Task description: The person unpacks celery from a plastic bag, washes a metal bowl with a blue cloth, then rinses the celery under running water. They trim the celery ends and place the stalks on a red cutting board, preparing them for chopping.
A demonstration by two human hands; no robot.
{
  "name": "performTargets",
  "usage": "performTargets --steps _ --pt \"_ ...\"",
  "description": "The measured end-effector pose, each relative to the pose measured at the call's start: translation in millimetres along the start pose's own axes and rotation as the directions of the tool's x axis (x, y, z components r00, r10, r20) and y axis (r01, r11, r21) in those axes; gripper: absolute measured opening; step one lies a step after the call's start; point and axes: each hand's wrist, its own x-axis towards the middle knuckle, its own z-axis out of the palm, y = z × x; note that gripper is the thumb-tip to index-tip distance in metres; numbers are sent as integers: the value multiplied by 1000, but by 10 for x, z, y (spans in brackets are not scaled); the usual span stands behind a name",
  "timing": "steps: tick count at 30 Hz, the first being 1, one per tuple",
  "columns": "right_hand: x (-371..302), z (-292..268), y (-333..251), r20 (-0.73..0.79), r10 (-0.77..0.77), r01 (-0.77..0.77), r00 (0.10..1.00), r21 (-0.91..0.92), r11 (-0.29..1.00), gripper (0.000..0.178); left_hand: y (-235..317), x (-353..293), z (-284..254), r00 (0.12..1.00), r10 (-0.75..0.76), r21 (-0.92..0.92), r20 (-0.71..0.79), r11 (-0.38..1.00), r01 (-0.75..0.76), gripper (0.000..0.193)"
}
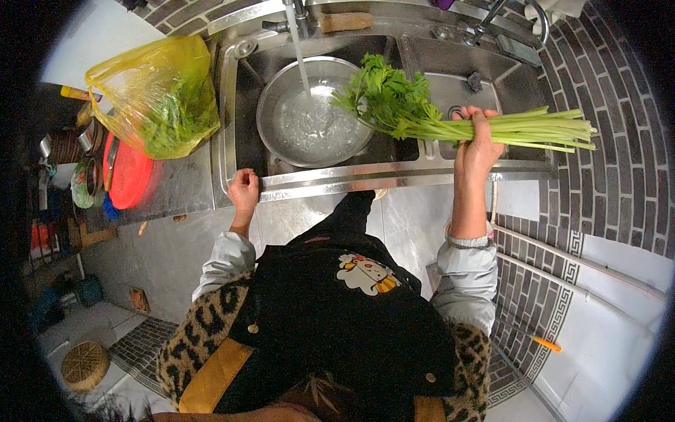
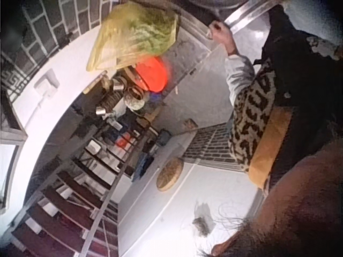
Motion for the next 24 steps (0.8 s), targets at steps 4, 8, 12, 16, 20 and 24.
performTargets --steps 4,8,12,16,20,24 --pt "-7 17 -6 32 -14 15 999 -28 1000 18 -21 -11 -6 1000 28 3 -2 1000 -28 8" --pt "-36 4 -13 44 -25 25 999 -3 1000 17 -47 -19 9 1000 -5 -37 17 999 6 8" --pt "-83 -20 -55 26 -10 10 1000 -8 1000 17 -77 -14 22 999 -25 -44 26 999 26 9" --pt "-94 4 -99 48 -28 27 998 10 1000 18 -95 -9 2 999 -43 -51 31 998 44 9" --pt "-87 76 -51 49 -24 24 999 -8 1000 16 -73 -16 -12 998 -63 -73 25 995 64 9" --pt "-129 159 51 86 14 -10 996 -39 999 17 -10 -36 -34 999 -41 -18 0 999 41 9"
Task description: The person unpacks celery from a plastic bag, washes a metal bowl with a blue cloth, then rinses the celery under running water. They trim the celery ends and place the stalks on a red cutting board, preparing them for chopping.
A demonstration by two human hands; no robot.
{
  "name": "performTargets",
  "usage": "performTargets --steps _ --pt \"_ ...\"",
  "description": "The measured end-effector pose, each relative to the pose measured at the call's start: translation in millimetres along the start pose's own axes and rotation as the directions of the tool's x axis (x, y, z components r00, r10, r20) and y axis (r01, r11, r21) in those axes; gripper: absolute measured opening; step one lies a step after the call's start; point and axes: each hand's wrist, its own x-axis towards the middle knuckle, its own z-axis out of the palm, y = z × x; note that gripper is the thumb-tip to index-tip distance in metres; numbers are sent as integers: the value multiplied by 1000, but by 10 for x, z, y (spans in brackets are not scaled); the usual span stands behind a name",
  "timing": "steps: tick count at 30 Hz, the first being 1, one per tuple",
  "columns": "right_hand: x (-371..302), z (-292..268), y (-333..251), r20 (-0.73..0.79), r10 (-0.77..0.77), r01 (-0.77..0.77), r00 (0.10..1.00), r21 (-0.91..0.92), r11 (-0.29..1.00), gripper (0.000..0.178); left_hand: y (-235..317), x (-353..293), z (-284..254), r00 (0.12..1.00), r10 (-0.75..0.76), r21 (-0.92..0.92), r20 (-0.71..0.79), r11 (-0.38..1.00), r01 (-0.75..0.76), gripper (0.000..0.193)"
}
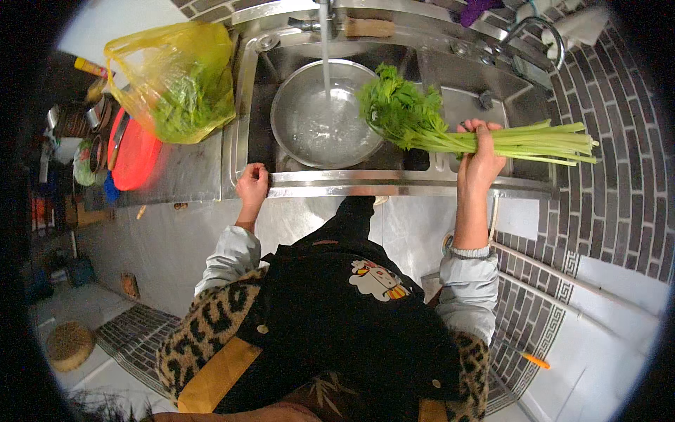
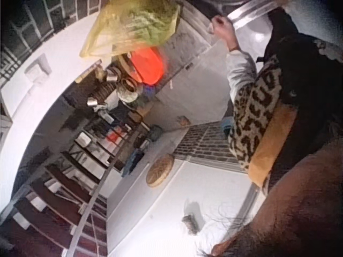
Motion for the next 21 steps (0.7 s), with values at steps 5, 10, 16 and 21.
performTargets --steps 5,10,16,21 --pt "-15 263 206 25 54 -52 998 -65 997 17 49 11 -8 999 28 25 -16 999 -28 8" --pt "52 698 738 333 28 -24 943 -16 1000 14 23 34 10 999 25 15 -28 1000 -24 8" --pt "147 946 2084 512 389 -304 766 -244 921 18 60 68 -23 998 -61 11 13 998 61 10" --pt "152 493 3254 -38 867 -85 496 -996 5 57 48 353 -4 885 -262 -28 386 955 295 25"
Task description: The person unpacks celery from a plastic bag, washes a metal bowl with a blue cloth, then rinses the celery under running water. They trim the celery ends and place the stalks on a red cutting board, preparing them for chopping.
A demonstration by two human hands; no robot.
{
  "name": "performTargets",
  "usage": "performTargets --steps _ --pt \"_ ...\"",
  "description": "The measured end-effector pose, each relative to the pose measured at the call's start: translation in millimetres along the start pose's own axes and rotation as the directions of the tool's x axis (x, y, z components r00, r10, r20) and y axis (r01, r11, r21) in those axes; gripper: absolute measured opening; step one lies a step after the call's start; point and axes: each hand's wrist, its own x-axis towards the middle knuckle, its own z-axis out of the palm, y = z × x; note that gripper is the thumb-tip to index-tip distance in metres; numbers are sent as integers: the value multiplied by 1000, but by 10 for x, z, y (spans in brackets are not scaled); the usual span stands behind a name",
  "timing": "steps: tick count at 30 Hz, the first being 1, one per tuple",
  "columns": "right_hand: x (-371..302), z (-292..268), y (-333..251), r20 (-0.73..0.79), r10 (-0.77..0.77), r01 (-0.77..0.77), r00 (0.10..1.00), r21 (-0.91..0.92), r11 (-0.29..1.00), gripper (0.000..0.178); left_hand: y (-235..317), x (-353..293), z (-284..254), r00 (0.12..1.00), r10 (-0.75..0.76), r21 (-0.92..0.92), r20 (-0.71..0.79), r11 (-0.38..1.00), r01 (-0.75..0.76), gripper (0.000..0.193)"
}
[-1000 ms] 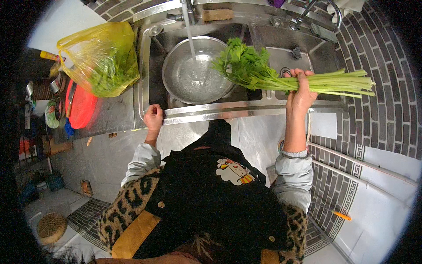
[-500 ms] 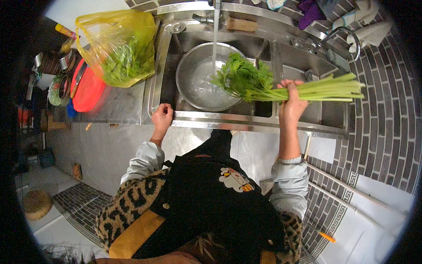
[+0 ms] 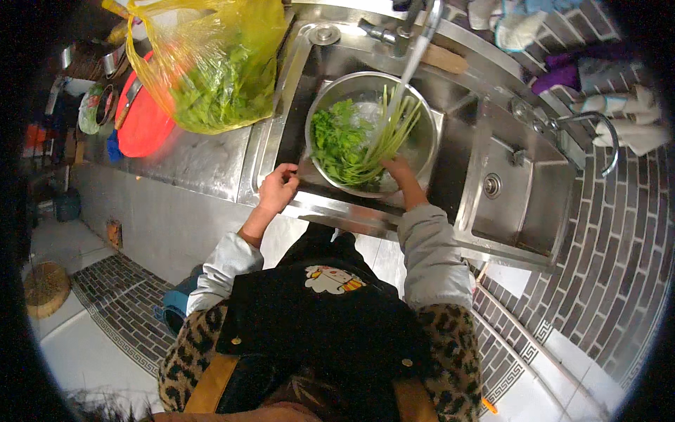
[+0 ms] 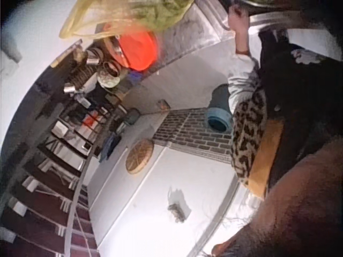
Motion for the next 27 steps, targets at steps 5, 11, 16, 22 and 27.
performTargets --steps 5,11,16,22,27 --pt "636 -121 642 -215 -30 4 976 -118 993 62 244 565 171 934 125 -2 335 991 -132 40" --pt "1166 -458 830 -438 -374 252 817 -312 916 62 575 933 822 788 66 324 613 888 -326 75" --pt "1425 -192 166 -443 -527 439 725 -292 850 61 345 1168 1318 677 -123 543 726 707 -453 97" --pt "1296 348 49 329 -719 565 612 -819 106 56 217 1088 1807 451 -258 466 854 765 -444 93" --pt "1522 176 527 189 -703 574 685 -734 363 51 130 1531 1722 239 159 -148 958 987 -65 91"
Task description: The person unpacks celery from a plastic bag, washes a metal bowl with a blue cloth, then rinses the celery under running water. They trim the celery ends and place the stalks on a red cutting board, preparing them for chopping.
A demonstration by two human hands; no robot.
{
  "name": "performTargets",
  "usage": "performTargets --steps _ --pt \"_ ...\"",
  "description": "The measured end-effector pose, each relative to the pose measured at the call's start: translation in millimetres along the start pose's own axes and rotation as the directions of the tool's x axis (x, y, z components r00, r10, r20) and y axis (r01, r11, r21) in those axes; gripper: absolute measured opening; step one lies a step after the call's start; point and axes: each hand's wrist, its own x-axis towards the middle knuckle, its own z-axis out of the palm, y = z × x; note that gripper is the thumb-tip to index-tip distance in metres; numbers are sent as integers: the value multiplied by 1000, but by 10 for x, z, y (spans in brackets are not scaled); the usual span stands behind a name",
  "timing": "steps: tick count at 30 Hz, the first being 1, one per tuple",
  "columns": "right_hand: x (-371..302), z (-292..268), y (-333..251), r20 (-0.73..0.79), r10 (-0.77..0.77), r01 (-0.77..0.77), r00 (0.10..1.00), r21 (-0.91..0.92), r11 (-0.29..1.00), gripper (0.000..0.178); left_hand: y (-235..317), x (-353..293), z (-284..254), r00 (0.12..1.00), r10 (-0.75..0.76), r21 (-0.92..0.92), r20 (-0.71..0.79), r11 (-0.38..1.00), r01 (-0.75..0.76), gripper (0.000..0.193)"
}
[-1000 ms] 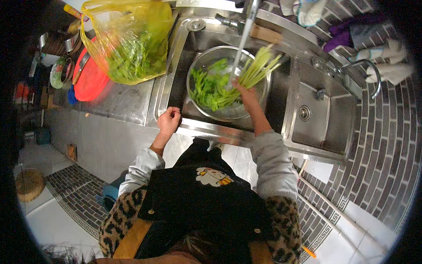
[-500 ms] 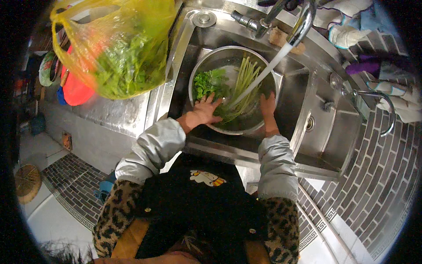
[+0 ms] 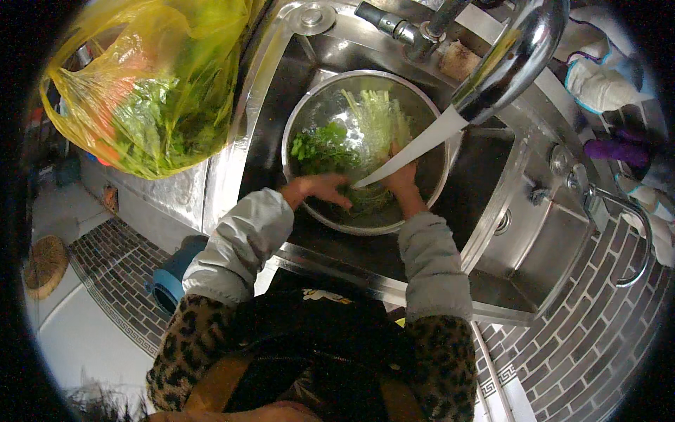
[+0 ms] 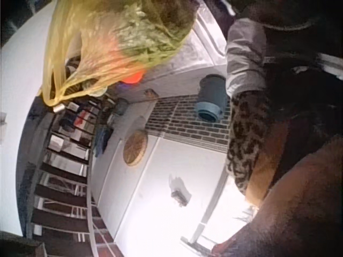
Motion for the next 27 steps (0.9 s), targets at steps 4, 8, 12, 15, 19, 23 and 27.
performTargets --steps 4,8,12,15,19,23,27 --pt "20 305 -7 -98 130 -102 987 249 963 33 -127 194 -360 786 -200 43 -585 960 276 55" --pt "-6 124 512 -450 147 138 881 541 830 33 -337 528 -621 404 -281 -254 -871 960 119 67" --pt "300 194 651 -386 563 -226 731 641 734 33 -431 913 -807 340 -302 -404 -891 869 -287 94" --pt "645 477 325 -158 407 -324 900 384 864 40 -351 1158 -695 363 -122 -303 -924 813 -498 87" --pt "662 346 161 185 296 -320 937 795 516 41 -275 1085 -519 648 -231 -456 -725 867 -200 44" --pt "499 -191 161 356 244 -360 902 933 -32 26 -307 824 -443 735 -289 -702 -614 624 -342 31" --pt "473 -367 5 282 432 -366 857 922 125 30 -373 993 -373 678 -364 -716 -639 604 -350 38"
